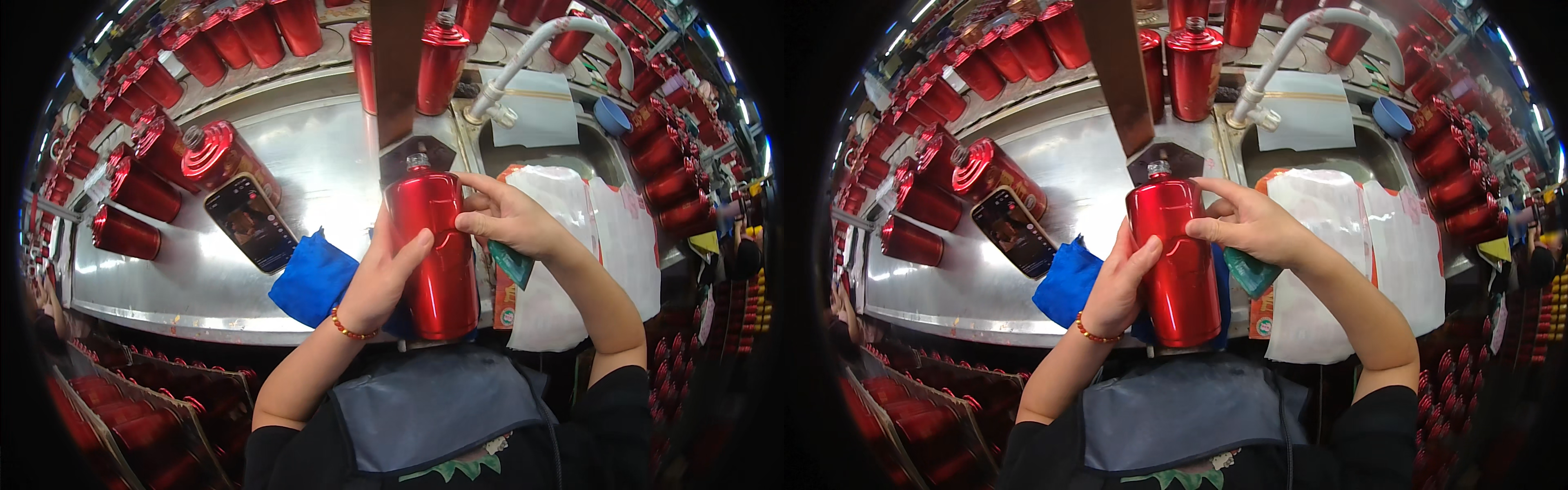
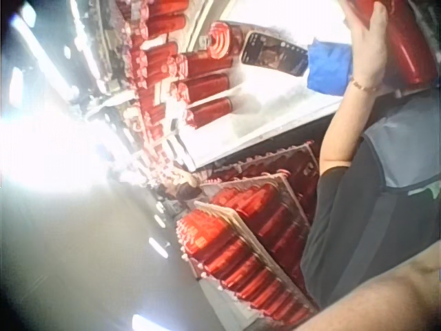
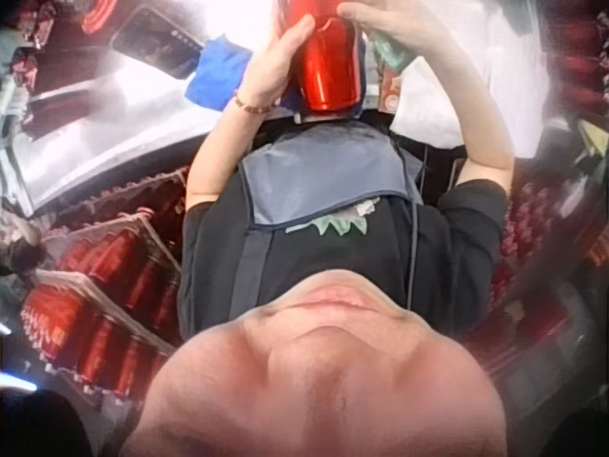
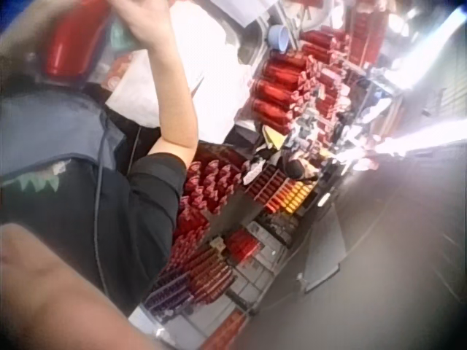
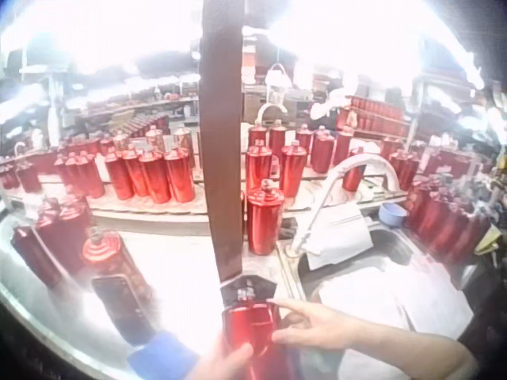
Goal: The person applies a gold band and a red label to a red cylindrical container. They smooth the label with a green plastic squeegee and rotate the container to align the graphics. The person repeats the process on a second container.
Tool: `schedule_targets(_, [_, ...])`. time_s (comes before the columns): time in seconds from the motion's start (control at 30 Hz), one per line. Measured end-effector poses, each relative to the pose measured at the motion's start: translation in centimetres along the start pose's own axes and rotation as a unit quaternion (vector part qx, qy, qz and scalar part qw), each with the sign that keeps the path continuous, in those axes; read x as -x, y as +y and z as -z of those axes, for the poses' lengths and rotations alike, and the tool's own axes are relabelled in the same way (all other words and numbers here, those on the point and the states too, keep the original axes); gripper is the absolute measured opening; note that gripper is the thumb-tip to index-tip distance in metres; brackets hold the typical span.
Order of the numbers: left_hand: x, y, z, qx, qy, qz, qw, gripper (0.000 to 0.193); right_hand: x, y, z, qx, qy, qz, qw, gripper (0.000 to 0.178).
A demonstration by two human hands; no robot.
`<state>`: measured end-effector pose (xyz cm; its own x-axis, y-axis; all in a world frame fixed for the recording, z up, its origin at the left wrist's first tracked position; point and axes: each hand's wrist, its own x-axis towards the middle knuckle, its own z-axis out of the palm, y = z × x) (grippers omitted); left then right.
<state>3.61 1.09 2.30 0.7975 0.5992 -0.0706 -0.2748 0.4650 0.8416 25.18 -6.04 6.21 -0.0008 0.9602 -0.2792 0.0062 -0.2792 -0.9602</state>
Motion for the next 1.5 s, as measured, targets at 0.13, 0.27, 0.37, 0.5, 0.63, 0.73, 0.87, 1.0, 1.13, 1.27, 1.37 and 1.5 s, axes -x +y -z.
schedule_targets(0.13, [0.2,-0.2,0.0,0.019,0.016,0.021,0.999,0.062,0.4,0.2,-0.3,0.016,0.027,0.026,0.999,0.074])
schedule_targets(0.27, [0.3,-0.4,0.1,0.038,0.021,0.013,0.999,0.055,0.6,0.8,-1.1,0.015,0.054,0.061,0.997,0.076])
schedule_targets(0.37, [0.4,-0.8,0.1,0.000,0.046,-0.010,0.999,0.051,0.8,1.5,-1.9,0.014,0.086,0.085,0.993,0.078])
schedule_targets(0.5, [0.3,-0.9,-0.2,0.006,0.052,-0.023,0.998,0.050,1.0,2.0,-2.5,0.052,0.122,0.112,0.985,0.080])
schedule_targets(0.63, [-0.7,-0.5,0.8,-0.034,0.051,-0.025,0.998,0.047,0.8,0.6,-2.4,0.067,0.123,0.088,0.986,0.074])
schedule_targets(0.73, [-0.9,-0.4,0.8,-0.038,0.035,-0.031,0.998,0.049,0.5,1.3,-2.4,0.149,0.153,0.104,0.971,0.081])
schedule_targets(0.87, [-0.3,-0.3,-0.1,-0.192,0.071,-0.068,0.977,0.055,0.8,2.1,-1.7,0.142,0.133,0.108,0.975,0.080])
schedule_targets(1.0, [1.8,-1.1,0.4,-0.408,0.098,-0.186,0.888,0.071,3.4,2.9,2.9,0.255,0.134,0.041,0.957,0.055])
schedule_targets(1.13, [3.9,-0.7,1.1,-0.553,0.018,-0.250,0.794,0.092,6.8,6.3,11.1,0.439,0.241,0.029,0.865,0.030])
schedule_targets(1.27, [5.3,-1.3,0.7,-0.611,-0.054,-0.270,0.742,0.112,7.2,5.2,13.7,0.515,0.227,0.016,0.826,0.024])
schedule_targets(1.37, [5.8,-1.5,0.5,-0.650,-0.060,-0.259,0.712,0.112,5.4,4.7,14.4,0.538,0.166,0.073,0.823,0.024])
schedule_targets(1.5, [6.1,-2.3,0.3,-0.680,-0.050,-0.255,0.686,0.103,2.2,3.2,13.7,0.539,0.111,-0.003,0.835,0.027])
